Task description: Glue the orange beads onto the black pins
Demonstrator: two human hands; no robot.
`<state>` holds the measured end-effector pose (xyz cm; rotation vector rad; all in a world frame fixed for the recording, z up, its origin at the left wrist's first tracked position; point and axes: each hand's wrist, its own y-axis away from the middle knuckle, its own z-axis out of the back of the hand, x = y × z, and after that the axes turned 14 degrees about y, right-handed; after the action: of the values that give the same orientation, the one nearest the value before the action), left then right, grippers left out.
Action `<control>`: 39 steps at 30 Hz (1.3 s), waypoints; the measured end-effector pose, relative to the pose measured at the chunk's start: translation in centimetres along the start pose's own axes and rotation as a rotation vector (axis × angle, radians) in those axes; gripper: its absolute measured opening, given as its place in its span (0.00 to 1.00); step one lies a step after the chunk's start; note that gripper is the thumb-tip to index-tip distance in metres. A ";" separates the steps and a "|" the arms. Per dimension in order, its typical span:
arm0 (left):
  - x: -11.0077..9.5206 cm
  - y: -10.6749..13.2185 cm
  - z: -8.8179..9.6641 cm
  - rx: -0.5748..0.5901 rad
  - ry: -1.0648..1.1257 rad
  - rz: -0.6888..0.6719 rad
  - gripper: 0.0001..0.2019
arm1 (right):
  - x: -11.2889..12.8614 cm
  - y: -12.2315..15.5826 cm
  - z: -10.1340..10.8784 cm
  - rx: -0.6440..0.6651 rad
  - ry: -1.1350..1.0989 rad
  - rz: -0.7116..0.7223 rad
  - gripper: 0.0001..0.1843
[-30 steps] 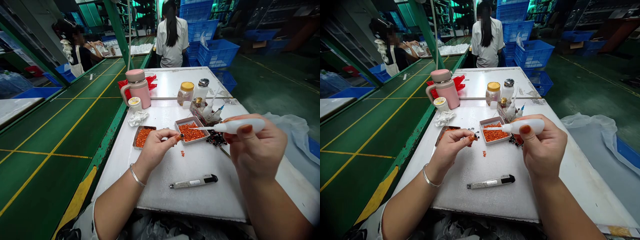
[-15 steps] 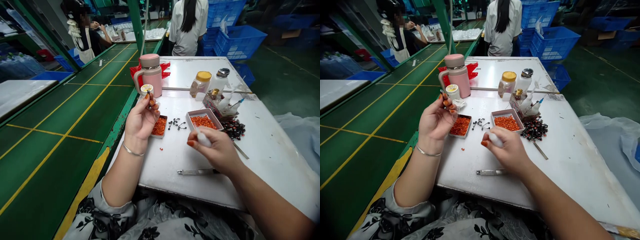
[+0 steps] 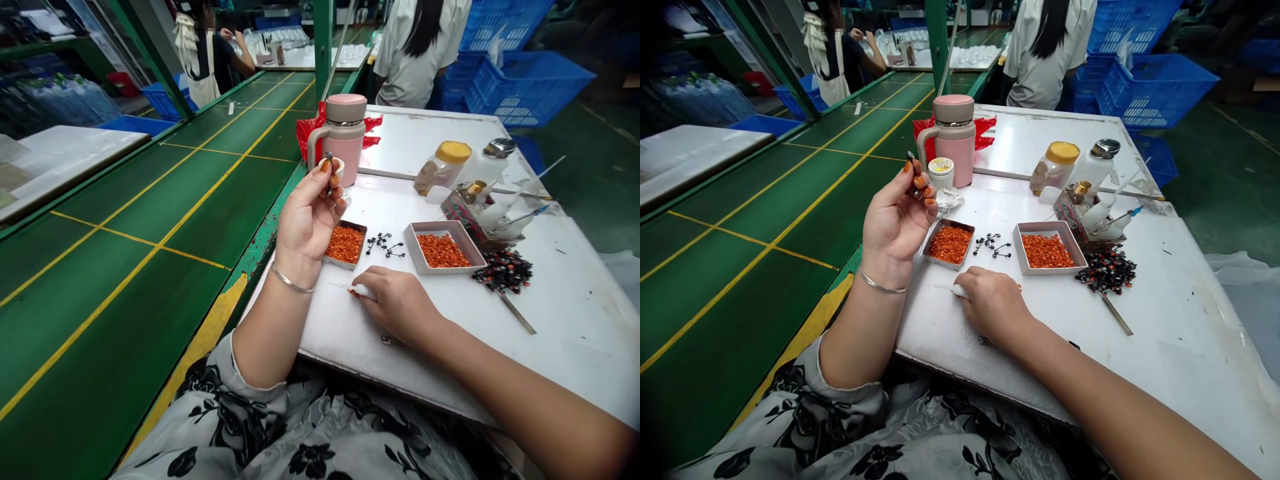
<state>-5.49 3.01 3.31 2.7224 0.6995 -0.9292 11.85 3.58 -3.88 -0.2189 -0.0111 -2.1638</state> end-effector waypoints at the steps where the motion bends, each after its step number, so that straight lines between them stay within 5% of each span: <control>1: 0.0 0.0 0.0 0.001 0.000 0.001 0.06 | 0.0 0.1 -0.1 0.006 0.015 0.014 0.11; 8: 0.1 -0.1 0.1 -0.003 -0.045 -0.010 0.05 | -0.4 0.0 -0.4 0.030 0.075 0.143 0.14; 16: 1.2 0.0 0.3 0.134 -0.086 0.005 0.02 | -1.9 -0.1 0.4 -0.042 -0.248 0.008 0.09; 21: 1.5 0.2 0.1 0.196 -0.125 0.038 0.01 | -2.0 0.0 0.7 0.083 -0.102 -0.012 0.09; 30: 1.0 -0.2 0.4 0.181 -0.146 -0.015 0.03 | -0.6 0.6 0.0 0.106 0.083 -0.020 0.12; 39: 2.2 0.7 -0.1 0.244 -0.377 -0.024 0.09 | -3.1 0.9 2.4 -0.100 -0.822 -0.294 0.06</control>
<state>-3.61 3.28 2.02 2.6175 0.5770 -1.5711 14.69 5.81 -2.14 -1.2091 -0.4250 -2.2099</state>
